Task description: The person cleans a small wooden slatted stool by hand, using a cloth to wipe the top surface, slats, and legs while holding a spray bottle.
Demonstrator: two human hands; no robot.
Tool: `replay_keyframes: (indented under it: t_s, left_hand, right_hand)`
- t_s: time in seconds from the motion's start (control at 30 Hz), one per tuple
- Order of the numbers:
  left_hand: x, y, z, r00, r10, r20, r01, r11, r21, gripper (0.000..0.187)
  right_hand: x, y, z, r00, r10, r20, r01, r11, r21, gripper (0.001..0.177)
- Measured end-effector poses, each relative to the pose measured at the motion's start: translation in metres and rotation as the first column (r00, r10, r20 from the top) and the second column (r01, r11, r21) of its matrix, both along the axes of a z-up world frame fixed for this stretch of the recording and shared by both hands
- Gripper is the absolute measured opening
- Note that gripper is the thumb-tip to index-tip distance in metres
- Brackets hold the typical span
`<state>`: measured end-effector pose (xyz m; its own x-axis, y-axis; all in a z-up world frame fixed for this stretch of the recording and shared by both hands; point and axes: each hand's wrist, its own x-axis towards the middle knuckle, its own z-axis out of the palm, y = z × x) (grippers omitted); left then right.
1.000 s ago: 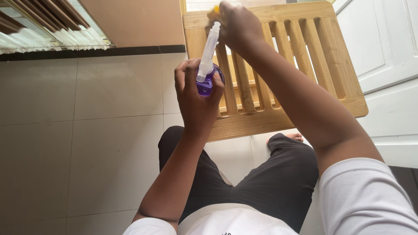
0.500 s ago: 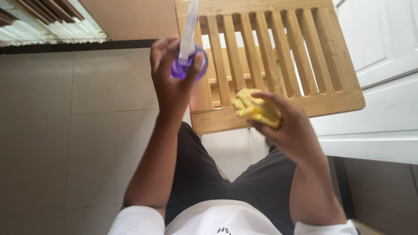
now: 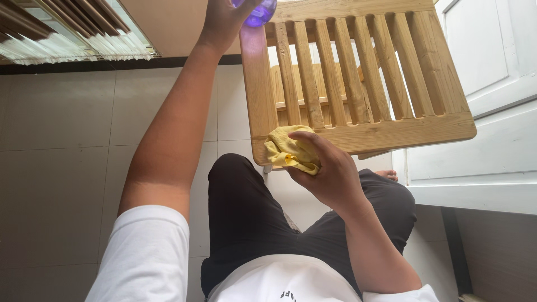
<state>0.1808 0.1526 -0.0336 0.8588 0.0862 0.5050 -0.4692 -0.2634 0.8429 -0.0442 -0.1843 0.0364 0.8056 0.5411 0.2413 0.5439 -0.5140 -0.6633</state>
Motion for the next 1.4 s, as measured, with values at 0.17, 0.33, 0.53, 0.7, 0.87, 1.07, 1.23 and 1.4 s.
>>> replay_keyframes:
  t_s: [0.17, 0.33, 0.53, 0.7, 0.87, 1.07, 1.23, 1.4]
  left_hand:
    - [0.022, 0.004, -0.003, 0.988, -0.022, -0.152, 0.029, 0.999, 0.045, 0.073]
    - [0.023, -0.001, 0.004, 0.985, -0.065, -0.161, 0.066, 0.998, 0.003, 0.090]
    - [0.014, -0.014, 0.001, 0.986, -0.061, -0.156, 0.044, 0.993, -0.105, 0.092]
    - [0.016, -0.020, -0.005, 0.988, -0.095, -0.124, 0.069, 0.978, -0.196, 0.086]
    - [0.020, -0.011, -0.009, 0.972, -0.142, -0.188, 0.106, 0.976, -0.189, 0.079]
    - [0.016, -0.010, 0.004, 0.960, -0.147, -0.238, 0.106, 0.978, -0.178, 0.086]
    - [0.006, -0.015, 0.014, 0.944, -0.123, -0.305, 0.057, 0.974, -0.217, 0.094]
    - [0.010, -0.016, 0.010, 0.956, -0.123, -0.266, 0.068, 0.976, -0.205, 0.088]
  right_hand:
    - [0.002, -0.001, 0.000, 0.996, -0.032, -0.078, 0.027, 0.998, -0.060, 0.058]
    - [0.001, 0.001, 0.000, 0.999, -0.019, -0.026, 0.018, 0.999, -0.042, 0.057]
    - [0.004, 0.012, 0.011, 0.984, 0.149, 0.098, -0.129, 0.974, -0.184, 0.043]
    - [0.030, 0.044, 0.013, 0.946, 0.313, 0.091, -0.267, 0.905, -0.332, 0.037]
    - [0.096, 0.085, 0.006, 0.913, 0.375, 0.159, -0.303, 0.886, -0.351, 0.033]
    - [0.185, 0.129, -0.010, 0.918, 0.191, 0.346, -0.114, 0.967, -0.230, 0.035]
    - [0.215, 0.153, -0.030, 0.879, 0.066, 0.472, 0.025, 0.983, -0.183, 0.033]
    - [0.198, 0.150, -0.032, 0.922, 0.047, 0.384, 0.032, 0.980, -0.196, 0.031]
